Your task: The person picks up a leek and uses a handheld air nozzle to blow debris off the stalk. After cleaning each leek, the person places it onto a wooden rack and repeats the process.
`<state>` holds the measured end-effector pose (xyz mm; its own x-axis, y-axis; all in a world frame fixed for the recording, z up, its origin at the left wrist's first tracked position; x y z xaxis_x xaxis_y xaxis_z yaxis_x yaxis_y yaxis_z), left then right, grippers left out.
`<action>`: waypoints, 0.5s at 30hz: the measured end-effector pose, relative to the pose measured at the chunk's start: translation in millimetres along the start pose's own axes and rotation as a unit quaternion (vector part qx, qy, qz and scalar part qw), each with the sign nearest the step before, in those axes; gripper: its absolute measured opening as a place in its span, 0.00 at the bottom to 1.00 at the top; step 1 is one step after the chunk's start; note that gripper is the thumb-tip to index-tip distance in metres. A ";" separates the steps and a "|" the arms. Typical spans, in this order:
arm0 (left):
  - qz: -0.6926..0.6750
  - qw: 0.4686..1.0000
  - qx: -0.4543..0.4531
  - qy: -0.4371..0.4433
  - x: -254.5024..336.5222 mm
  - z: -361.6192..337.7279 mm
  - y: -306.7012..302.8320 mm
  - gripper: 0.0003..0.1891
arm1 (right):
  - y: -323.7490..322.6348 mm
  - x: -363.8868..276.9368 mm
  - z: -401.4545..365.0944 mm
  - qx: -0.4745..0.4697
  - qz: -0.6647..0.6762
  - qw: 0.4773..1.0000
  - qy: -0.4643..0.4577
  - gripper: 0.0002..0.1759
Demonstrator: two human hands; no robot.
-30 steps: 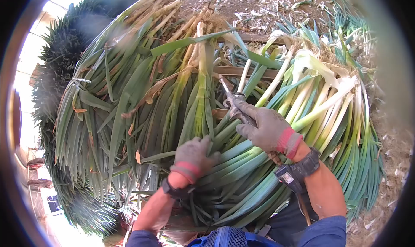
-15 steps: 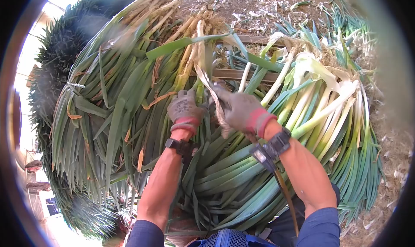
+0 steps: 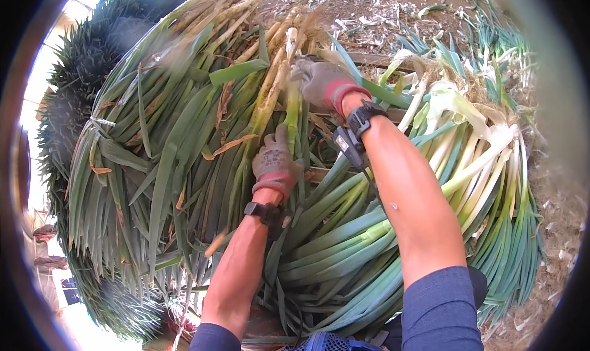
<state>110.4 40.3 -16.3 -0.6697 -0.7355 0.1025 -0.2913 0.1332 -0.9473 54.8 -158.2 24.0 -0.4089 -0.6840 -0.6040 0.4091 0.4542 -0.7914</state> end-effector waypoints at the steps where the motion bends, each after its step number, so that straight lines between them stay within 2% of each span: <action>1: -0.039 0.999 -0.002 -0.003 -1.8 2.0 1.1 0.49 | 0.6 0.1 2.9 -0.001 -0.002 1.000 0.000 0.32; 3: -0.115 0.993 -0.007 -0.008 -8.7 4.5 5.1 0.50 | 2.1 1.0 8.9 -0.004 -0.007 1.000 -0.001 0.32; 5: -0.275 0.961 -0.025 0.024 -18.7 7.4 6.7 0.51 | 0.5 6.3 7.6 -0.015 0.013 1.000 0.001 0.32; 9: -0.513 0.852 -0.097 0.035 -25.6 1.9 -0.1 0.51 | 1.7 7.2 -23.0 -0.024 0.028 0.999 -0.009 0.36; 15: -0.669 0.708 -0.218 0.054 -25.0 -17.3 13.6 0.48 | -17.9 -12.2 -67.2 0.000 0.070 0.998 -0.004 0.36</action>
<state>111.3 72.0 -26.5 0.3644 -0.3452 0.8649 -0.8822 -0.4255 0.2019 -2.3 -119.7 39.2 -0.3410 -0.6187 -0.7078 0.4618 0.5456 -0.6993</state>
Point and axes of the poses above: each hand's wrist, its own z-axis towards the middle knuckle, its own y-axis out of the palm, x = y × z, the point moved 6 cm from there along z, towards the middle knuckle, and after that the axes turned 5 degrees about -y, right-handed, at the moved point
